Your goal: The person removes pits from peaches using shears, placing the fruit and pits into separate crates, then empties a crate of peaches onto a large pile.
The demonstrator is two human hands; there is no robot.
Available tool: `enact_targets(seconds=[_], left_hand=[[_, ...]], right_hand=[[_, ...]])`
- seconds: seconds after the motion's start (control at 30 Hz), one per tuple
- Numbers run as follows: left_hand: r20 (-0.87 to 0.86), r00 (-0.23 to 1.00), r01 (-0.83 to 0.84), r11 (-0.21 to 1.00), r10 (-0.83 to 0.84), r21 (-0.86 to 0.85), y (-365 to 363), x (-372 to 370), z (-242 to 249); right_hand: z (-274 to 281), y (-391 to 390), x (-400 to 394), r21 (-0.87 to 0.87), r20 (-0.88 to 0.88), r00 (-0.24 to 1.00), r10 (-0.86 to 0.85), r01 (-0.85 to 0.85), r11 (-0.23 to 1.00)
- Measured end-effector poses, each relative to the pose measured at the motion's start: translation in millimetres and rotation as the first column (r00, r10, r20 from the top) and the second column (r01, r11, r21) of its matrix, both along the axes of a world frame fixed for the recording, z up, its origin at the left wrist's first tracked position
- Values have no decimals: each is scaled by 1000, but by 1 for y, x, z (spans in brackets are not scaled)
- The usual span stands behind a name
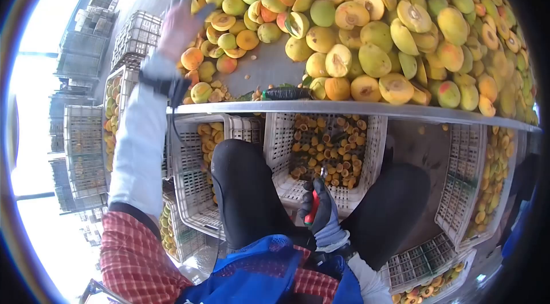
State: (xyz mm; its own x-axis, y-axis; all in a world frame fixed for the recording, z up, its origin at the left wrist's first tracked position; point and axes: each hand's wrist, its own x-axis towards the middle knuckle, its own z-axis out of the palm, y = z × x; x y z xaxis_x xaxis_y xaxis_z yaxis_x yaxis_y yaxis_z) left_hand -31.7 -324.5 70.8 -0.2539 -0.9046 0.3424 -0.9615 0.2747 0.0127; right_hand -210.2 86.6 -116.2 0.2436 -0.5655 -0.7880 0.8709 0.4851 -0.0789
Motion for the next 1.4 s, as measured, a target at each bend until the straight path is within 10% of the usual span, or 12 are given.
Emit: enact_targets(seconds=[0.1,0.2,0.33,0.47,0.57,0.67,0.9,1.07,1.17,1.23,1.3,1.4], left_hand=[[-64,991,-113,993,114,18,-72,-45,14],[664,640,536,844,-387,-25,-181,-4,-73],[177,975,-172,956,132,236,-102,-81,-31],[253,967,-27,993,-4,115,-131,-44,-70],[284,948,-7,882,-144,472,-136,-27,-94],[-64,997,58,916,-35,397,-78,-24,-105],[374,904,120,961,-210,249,17,-49,-31],[-487,872,154,916,51,371,83,-44,-19],[-485,873,303,829,-45,469,178,-42,-38],[-762,579,440,675,291,592,232,-41,-71],[-676,592,420,548,439,723,271,-52,-61],[-800,307,403,691,516,601,305,-61,-72]], right_hand=[[0,-10,1,99,-38,998,-59,62,993],[4,-19,1,90,-106,994,-36,46,995],[4,-22,-1,81,-121,993,-8,18,997],[13,-20,-6,53,-78,996,-42,46,998],[10,-15,-4,-9,-112,993,-46,45,999],[14,-14,-5,34,-89,996,-12,15,999],[15,-6,-2,-96,-150,988,-33,19,995],[31,-8,-6,-103,-209,977,47,-70,992],[74,-20,-11,-260,-263,957,124,-195,946],[87,-18,-5,-376,-203,977,70,-143,916],[83,-13,9,-454,-288,958,3,-140,880],[67,-5,15,-471,-384,923,12,-207,858]])
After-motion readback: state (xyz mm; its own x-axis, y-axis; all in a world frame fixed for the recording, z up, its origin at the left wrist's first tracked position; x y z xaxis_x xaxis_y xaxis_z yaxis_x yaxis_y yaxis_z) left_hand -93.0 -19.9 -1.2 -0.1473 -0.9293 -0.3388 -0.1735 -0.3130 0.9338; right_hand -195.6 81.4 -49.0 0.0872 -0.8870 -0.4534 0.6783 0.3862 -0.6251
